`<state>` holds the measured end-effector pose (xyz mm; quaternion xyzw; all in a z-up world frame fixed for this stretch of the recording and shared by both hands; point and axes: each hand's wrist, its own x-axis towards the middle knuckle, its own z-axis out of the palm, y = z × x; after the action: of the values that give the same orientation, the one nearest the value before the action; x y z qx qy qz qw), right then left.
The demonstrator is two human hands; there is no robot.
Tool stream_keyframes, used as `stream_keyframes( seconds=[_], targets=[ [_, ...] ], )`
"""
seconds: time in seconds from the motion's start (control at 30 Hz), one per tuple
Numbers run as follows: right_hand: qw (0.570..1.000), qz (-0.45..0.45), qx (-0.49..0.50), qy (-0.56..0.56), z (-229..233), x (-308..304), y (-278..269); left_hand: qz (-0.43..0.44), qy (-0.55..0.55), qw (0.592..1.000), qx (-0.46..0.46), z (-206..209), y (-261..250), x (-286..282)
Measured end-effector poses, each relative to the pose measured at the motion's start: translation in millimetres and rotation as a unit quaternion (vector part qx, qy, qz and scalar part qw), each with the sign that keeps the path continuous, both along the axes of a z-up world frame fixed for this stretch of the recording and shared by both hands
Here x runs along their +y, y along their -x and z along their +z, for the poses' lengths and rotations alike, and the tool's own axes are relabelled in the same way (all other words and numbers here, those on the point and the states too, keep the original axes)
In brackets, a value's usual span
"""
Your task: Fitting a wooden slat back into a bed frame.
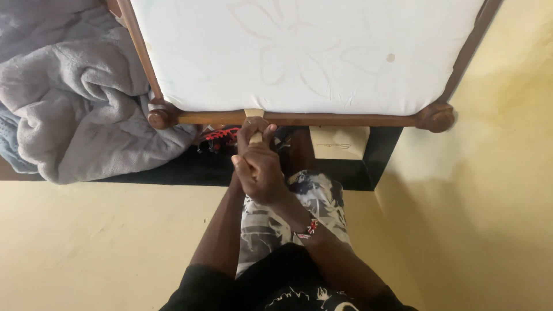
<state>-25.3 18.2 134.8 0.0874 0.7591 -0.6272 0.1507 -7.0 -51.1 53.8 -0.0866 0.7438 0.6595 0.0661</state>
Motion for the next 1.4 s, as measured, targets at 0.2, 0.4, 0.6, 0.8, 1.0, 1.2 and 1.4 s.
stream_keyframes(
  seconds=[0.2, 0.4, 0.6, 0.8, 1.0, 1.2, 1.4],
  targets=[
    [0.998, -0.018, 0.0, 0.052, -40.6, 15.9, -5.8, -0.068, 0.07, 0.994, 0.042, -82.2, 4.9, -8.5],
    [0.996, -0.024, -0.088, 0.021, 65.6, 53.1, 28.8, -0.088, 0.109, 0.989, -0.038, 21.8, 24.0, 26.6],
    [0.998, -0.038, -0.036, -0.022, 52.9, 55.1, 32.2, -0.019, -0.019, 1.0, -0.012, -18.3, 16.6, 53.2],
    [0.995, -0.026, -0.083, -0.041, 49.0, 60.9, 28.8, -0.066, -0.007, 0.996, -0.053, -22.7, 4.3, 59.7],
    [0.997, -0.011, -0.018, -0.069, 58.2, 53.6, 19.6, -0.018, -0.028, 0.999, 0.041, -3.7, -9.3, 79.8],
    [0.994, -0.025, -0.037, -0.096, 45.0, 71.2, 22.5, -0.15, -0.01, 0.981, -0.125, -14.0, -10.5, 82.9],
    [0.996, -0.017, -0.045, -0.071, 71.4, 91.5, 25.6, -0.267, 0.042, 0.949, -0.162, 3.3, 30.3, 63.7]
  ],
)
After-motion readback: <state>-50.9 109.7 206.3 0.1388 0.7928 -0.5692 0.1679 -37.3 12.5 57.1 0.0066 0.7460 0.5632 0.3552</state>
